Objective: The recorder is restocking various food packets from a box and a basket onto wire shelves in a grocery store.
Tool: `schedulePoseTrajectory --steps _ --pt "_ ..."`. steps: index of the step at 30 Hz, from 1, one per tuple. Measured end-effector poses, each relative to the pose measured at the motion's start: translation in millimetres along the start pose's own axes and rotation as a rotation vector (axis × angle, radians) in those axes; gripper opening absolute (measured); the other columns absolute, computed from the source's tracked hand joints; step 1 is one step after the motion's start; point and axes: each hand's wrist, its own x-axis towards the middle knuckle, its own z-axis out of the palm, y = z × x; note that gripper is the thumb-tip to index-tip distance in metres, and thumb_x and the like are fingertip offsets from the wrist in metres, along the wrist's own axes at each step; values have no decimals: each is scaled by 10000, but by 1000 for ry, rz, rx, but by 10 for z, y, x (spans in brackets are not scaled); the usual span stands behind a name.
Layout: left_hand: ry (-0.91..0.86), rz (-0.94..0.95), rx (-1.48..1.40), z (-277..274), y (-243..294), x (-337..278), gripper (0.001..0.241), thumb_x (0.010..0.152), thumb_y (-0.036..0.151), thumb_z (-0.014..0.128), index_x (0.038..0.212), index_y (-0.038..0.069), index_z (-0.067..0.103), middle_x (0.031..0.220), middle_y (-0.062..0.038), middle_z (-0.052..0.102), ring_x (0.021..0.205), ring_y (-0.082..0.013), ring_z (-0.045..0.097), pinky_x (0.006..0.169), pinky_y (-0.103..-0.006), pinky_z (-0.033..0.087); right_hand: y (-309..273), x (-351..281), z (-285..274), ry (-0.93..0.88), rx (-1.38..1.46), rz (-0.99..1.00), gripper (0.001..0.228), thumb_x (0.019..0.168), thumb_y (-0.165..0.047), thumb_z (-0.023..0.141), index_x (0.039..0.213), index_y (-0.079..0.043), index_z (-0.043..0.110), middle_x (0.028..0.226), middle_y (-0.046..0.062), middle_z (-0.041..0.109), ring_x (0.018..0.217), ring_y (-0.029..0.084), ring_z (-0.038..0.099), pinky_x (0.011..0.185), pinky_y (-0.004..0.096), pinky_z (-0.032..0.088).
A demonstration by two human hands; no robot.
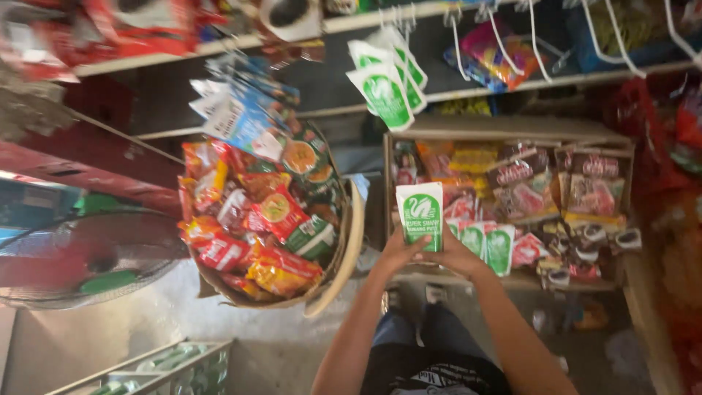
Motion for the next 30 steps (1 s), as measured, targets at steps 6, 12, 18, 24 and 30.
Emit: schedulePoseTrajectory --steps 6,12,18,24,30 --pt "62 -343 -207 443 -913 -148 716 851 221 820 1429 44 436 1222 -110 651 1019 -177 654 719 -314 615 990 -277 -6 166 194 328 811 731 -54 822 1445 -71 439 1299 80 645 1168 212 635 975 383 554" --pt "51 -134 155 602 -1531 -205 687 917 151 802 1481 19 433 1279 -138 663 1147 -259 624 957 -425 548 1818 -429 -72 268 -37 215 645 801 -74 861 1345 13 526 1205 135 698 1096 217 654 933 386 541" --pt "70 -280 950 649 -862 -175 1042 782 299 850 1566 63 205 1568 -209 311 1413 -422 307 1153 -597 256 1865 -369 -62 516 -469 -74 737 822 -91 752 1453 69 407 1414 307 479 1307 435 501 1092 463 425" --pt "-200 -162 1182 643 -1485 -415 821 873 305 751 1564 167 331 1691 -98 218 1544 -375 192 1182 -574 265 2060 -343 102 110 -792 72 669 852 -176 706 1463 -100 445 1612 242 315 1455 429 383 1133 513 390" --pt "-180 -131 1267 670 -1659 -405 793 853 261 755 1543 139 384 1651 -127 236 1518 -381 180 1150 -613 243 2272 -252 59 -7 -795 124 672 875 -221 726 1468 -109 430 1606 272 228 1463 439 268 1104 541 339"
